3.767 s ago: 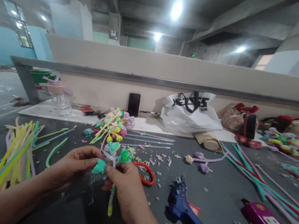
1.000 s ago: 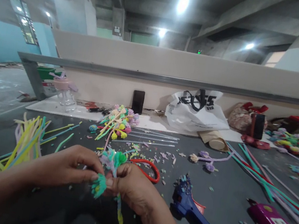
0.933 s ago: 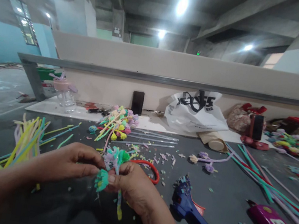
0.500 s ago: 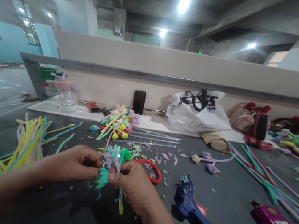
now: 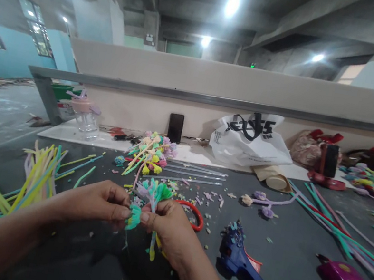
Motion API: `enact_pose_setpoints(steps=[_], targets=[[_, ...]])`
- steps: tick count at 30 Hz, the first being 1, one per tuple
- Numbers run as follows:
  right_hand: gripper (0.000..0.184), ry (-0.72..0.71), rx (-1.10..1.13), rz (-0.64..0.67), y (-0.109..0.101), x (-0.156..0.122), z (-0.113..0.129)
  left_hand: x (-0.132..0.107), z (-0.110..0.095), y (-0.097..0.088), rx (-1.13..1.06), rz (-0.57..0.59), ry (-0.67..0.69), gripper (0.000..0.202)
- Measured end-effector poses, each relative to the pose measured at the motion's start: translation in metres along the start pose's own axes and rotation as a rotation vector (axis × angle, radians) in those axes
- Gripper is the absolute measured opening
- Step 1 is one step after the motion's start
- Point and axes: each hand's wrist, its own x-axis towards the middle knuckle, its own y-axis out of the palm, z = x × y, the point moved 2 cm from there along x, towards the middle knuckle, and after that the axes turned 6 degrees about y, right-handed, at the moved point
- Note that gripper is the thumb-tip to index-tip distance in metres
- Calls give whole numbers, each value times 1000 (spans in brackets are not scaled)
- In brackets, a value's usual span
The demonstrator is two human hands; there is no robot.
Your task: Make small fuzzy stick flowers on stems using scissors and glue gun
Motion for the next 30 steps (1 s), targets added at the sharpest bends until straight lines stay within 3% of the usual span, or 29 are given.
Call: enact_pose_setpoints(steps=[14,21,30], targets=[[28,10,23,-16,5,-1,0,1,-1,8,144,-147,-34,13],[27,6,74,-60,0,1,3,4,0,8,-111,-30,-77,20],[28,-28,22,-92,3,0,6,6,7,12,-94,-102,-40,10]])
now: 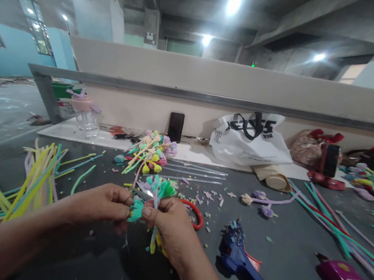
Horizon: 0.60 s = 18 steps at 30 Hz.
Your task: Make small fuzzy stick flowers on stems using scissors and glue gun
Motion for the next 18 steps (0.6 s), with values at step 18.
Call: enact_pose_setpoints(steps=[18], targets=[[25,-95,77,-80,-2,1,2,-3,0,7,-344,-11,-83,20]])
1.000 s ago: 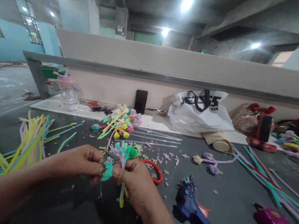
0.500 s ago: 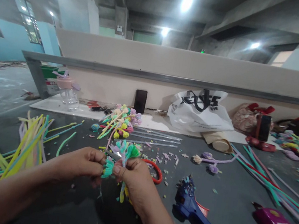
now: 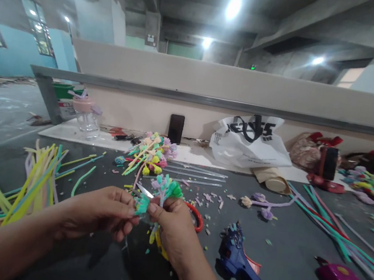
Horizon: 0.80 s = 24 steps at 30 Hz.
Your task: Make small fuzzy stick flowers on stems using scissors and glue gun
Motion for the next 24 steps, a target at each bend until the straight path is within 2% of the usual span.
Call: enact_pose_setpoints(steps=[7,12,16,21,24], targets=[[28,14,-1,-30,-1,1,-4,5,10,1,-99,-25,-21,6],[24,55,-44,-24,-3,1,-12,8,11,-1,74,-37,17,9],[24,22,-29,-81,-3,1,-9,8,4,-7,169,-11,34,10],[22,-32,-52,-199,-6,2,-2,3,-9,-14,399,-241,342,19],[20,-24,-53,-196,-5,2,-4,1,-9,-8,498,-270,416,17]])
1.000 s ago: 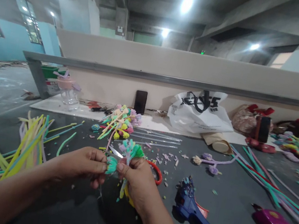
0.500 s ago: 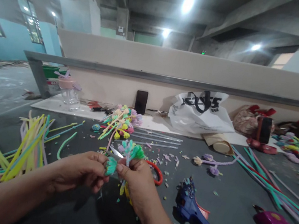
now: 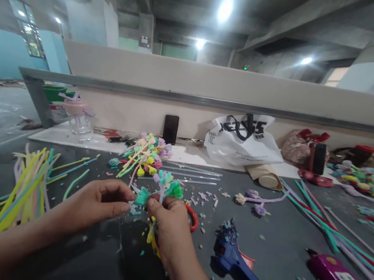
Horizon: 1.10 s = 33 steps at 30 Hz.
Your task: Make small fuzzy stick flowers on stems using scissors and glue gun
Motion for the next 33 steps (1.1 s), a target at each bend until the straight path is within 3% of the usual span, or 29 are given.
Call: enact_pose_setpoints(steps=[6,13,22,26,33], targets=[[18,-27,-36,2,2,-2,-5,-5,-3,9,238,-68,122,8],[14,-20,-95,-18,3,-2,-7,-9,0,12,264,-71,192,10],[14,-23,-144,-117,2,-5,-4,-5,3,11,33,-77,1,12],[18,-4,-224,-114,6,-8,-1,-5,1,10,15,-100,-19,14],[15,7,-247,-115,6,-6,-7,-6,1,13,11,-44,-4,12]])
